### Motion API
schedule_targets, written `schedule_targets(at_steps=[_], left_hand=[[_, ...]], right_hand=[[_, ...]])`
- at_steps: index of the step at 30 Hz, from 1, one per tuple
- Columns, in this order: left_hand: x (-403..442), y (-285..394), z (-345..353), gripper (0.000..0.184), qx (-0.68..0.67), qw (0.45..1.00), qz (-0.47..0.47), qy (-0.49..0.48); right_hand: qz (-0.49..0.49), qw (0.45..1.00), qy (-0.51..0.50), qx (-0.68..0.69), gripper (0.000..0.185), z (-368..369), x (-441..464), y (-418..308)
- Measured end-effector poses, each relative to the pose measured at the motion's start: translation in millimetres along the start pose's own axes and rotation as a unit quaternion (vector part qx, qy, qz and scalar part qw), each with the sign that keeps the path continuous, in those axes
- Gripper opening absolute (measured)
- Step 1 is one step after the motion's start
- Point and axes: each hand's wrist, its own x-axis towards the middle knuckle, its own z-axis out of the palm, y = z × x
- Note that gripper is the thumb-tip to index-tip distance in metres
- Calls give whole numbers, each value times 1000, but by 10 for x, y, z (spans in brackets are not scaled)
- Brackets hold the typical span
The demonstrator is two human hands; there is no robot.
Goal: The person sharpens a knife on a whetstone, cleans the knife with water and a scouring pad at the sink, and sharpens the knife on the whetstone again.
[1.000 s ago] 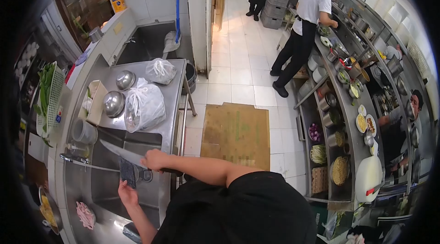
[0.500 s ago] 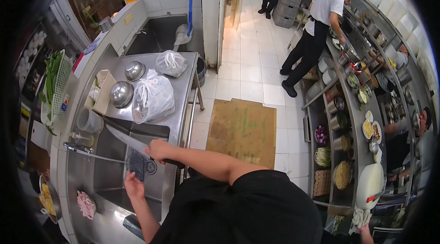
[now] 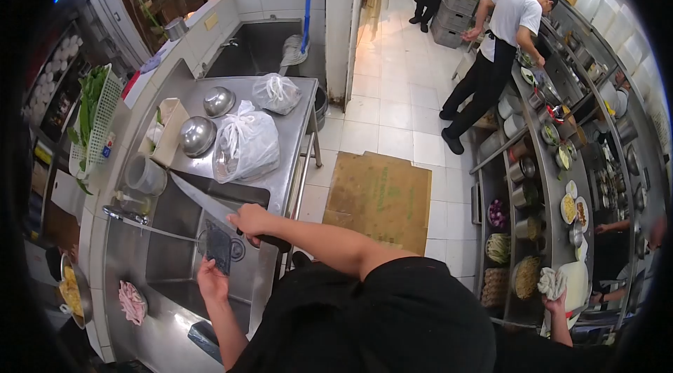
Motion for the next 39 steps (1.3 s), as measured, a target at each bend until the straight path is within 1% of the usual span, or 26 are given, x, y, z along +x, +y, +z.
schedule_targets(at_steps=[2, 3, 5, 6, 7, 8, 10, 11, 12, 13, 14, 16, 18, 19, 21, 22, 24, 25, 27, 28, 30, 33, 35, 37, 38, 39], left_hand=[[-22, 189, -47, 47, 13, 1000, 19, -2], [-34, 264, -105, 47, 28, 999, 34, -4], [-17, 411, -261, 44, 15, 999, 48, 20], [84, 405, -379, 43, 5, 998, 65, 26], [170, 458, -541, 43, -6, 995, 88, 41], [154, 508, -397, 43, -1, 995, 100, 28], [209, 508, -464, 50, -25, 991, 126, 44], [126, 547, -321, 52, -31, 989, 131, 56], [50, 580, -201, 53, -37, 989, 130, 61], [102, 524, -363, 49, -39, 989, 130, 65], [184, 446, -515, 45, -40, 989, 126, 63], [51, 370, -355, 47, -33, 994, 100, 29], [21, 282, -256, 52, -32, 997, 61, 27], [-18, 263, -198, 52, -34, 997, 61, 30], [-49, 331, -122, 51, -17, 988, 97, 115], [-45, 373, -165, 51, -20, 987, 103, 119], [-39, 436, -316, 51, -27, 989, 106, 97], [-27, 448, -381, 51, -29, 988, 112, 103], [4, 455, -466, 51, -70, 987, 118, 81], [0, 444, -456, 51, -69, 987, 118, 82], [26, 348, -379, 52, -32, 992, 99, 77], [68, 98, -356, 54, -11, 991, 84, 100], [62, 94, -270, 55, 5, 991, 77, 111], [-18, 136, -90, 54, 13, 982, 93, 164], [4, 124, -112, 54, 10, 982, 94, 165], [37, 114, -143, 54, -13, 983, 93, 159]], right_hand=[[-8, 999, 16, 33, 72, -164, -272, -46], [-25, 999, -30, 15, 71, -229, -422, -31], [5, 995, -101, -11, 71, -295, -859, -87], [-14, 990, -132, -41, 70, -247, -920, -28], [3, 986, -166, -28, 66, -252, -1043, 58], [41, 983, -180, 7, 62, -273, -1189, -67], [63, 980, -187, -34, 59, -232, -1281, -123], [44, 974, -217, -43, 59, -193, -1224, -130], [73, 976, -202, -44, 58, -166, -1183, -141], [106, 977, -181, -43, 58, -101, -1143, -175], [100, 976, -190, -46, 58, -20, -1012, -177], [10, 991, -113, -66, 59, 39, -638, -76], [26, 998, -55, -32, 60, 84, -280, -188], [37, 998, -39, 15, 62, 61, -260, -248], [39, 997, -70, 24, 62, -31, -448, -270], [45, 993, -101, 33, 62, -75, -578, -254], [44, 986, -160, -14, 63, -128, -925, -201], [41, 985, -167, -17, 63, -94, -1014, -200], [96, 977, -188, -35, 66, -46, -1111, -194], [96, 977, -188, -34, 66, 17, -1010, -138], [-5, 987, -133, -93, 67, 183, -548, 70], [38, 995, -88, -31, 62, 220, 103, -17], [43, 997, -63, -9, 58, 198, 127, -165], [35, 998, -45, -36, 48, 63, -17, -413], [34, 998, -47, -39, 48, 122, 2, -316], [-96, 990, 10, -102, 50, 207, -37, -279]])
